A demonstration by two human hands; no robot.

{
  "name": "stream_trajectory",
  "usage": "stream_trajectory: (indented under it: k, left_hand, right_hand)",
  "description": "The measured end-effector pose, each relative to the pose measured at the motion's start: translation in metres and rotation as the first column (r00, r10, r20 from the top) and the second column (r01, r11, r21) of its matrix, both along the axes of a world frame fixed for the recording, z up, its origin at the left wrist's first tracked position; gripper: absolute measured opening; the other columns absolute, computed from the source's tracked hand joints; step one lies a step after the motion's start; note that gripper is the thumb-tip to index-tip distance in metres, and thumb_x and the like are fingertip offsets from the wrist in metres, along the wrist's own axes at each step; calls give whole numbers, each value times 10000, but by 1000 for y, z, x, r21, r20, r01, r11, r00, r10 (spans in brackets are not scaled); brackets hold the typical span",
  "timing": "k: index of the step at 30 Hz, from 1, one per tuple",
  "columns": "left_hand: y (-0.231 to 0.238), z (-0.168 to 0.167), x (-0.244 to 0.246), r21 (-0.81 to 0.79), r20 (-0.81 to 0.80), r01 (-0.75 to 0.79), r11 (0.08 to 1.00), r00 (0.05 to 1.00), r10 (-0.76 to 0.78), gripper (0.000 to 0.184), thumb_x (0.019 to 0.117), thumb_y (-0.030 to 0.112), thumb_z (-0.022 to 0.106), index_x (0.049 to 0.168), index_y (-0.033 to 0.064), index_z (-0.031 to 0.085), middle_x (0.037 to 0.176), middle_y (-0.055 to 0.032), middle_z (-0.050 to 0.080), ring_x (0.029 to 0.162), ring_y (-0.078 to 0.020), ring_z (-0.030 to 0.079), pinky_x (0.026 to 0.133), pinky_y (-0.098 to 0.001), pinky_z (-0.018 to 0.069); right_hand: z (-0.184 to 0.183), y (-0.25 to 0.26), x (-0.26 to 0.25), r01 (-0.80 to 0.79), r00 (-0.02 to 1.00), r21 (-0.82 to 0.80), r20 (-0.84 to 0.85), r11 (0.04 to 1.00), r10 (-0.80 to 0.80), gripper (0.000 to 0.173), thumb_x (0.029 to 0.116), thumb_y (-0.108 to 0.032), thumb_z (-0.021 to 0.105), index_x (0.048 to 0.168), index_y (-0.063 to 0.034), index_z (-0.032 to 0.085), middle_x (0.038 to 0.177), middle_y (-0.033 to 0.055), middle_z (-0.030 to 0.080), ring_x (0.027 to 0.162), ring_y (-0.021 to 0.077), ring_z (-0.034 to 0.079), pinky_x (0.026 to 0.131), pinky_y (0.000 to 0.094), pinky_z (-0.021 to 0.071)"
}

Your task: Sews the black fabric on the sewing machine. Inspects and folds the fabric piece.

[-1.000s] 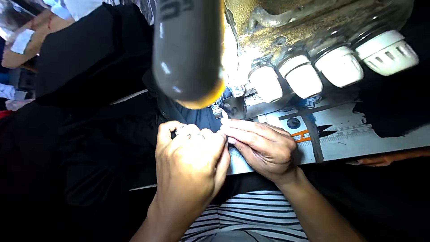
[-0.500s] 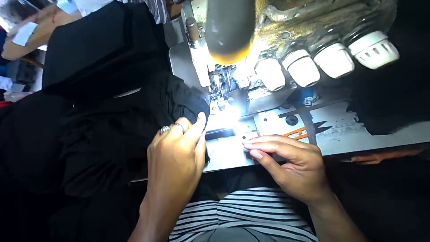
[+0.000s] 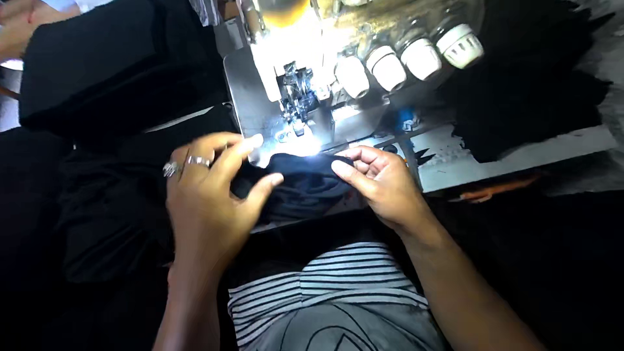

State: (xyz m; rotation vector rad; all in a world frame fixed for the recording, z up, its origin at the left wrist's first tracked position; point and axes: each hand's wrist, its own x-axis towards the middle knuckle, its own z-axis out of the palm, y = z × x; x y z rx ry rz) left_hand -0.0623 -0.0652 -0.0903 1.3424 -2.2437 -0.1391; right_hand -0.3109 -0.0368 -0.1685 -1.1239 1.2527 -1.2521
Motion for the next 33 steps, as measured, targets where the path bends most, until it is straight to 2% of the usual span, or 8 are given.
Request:
stream_trajectory:
  k: [3,6,8,10,13,27,30,33]
  left_hand:
    - [-7,-17,11,98,-117,38,994,993,-27,208,897,277,775,1018,120,713,1176,-41,639,1135,-172,603,964,-384,510]
    - [16,-23,30,62,-239,-11,998,971,25,132,896,141,738,991,75,674,1030,-15,675,973,-84,651,863,-283,559]
    - [28,-41,41,-50,-280,-58,997,959,42,107,905,79,720,975,20,665,1033,-65,660,994,-106,639,877,-275,540]
    - [36,-56,46,-192,-263,-91,977,964,38,24,909,13,665,923,8,646,1044,-107,666,1047,-150,641,905,-284,528]
    - [51,-79,48,-283,-268,-182,942,958,104,49,886,-34,631,859,4,646,1054,-128,668,1057,-162,646,906,-256,528]
    - [50,-95,38,-297,-369,-283,912,915,164,135,833,-67,647,733,0,585,1044,-134,641,1006,-142,625,852,-232,522]
    - [49,-84,38,-125,-471,-209,970,873,127,131,822,-59,622,861,65,624,1114,-34,675,1043,-97,649,833,-227,556]
    - [42,-63,41,192,-642,-33,981,752,151,225,903,30,734,1037,188,648,1114,85,723,1028,-58,689,873,-251,589]
  right_hand:
    - [1,7,-2,-37,998,-27,46,999,38,213,939,-90,740,1143,-93,681,759,36,717,564,105,652,485,223,553]
    - [-2,21,-10,-42,999,-122,-2,992,42,269,877,-24,788,1078,-87,619,782,33,724,595,100,679,510,222,581]
    - [-11,29,-12,-65,970,-368,-242,928,-28,201,846,8,781,999,-42,660,889,12,719,745,70,700,670,218,625]
    - [-24,33,-11,-132,887,-631,-419,765,-192,75,880,-15,753,924,-21,692,960,75,751,914,123,728,827,278,617]
    - [-44,40,-5,-137,836,-759,-433,636,-337,75,919,-18,745,894,-34,676,1035,124,751,1035,207,724,907,335,607]
    - [-62,42,0,-49,870,-732,-365,680,-330,120,841,32,785,831,-17,676,1018,121,728,1037,203,701,903,307,599]
    - [-56,40,4,63,935,-634,-233,770,-269,145,827,48,773,881,-42,672,1018,81,747,1007,165,722,867,296,621]
    - [-46,41,6,124,982,-314,172,941,-71,261,860,43,771,1064,-92,681,1000,21,743,892,108,728,812,280,636]
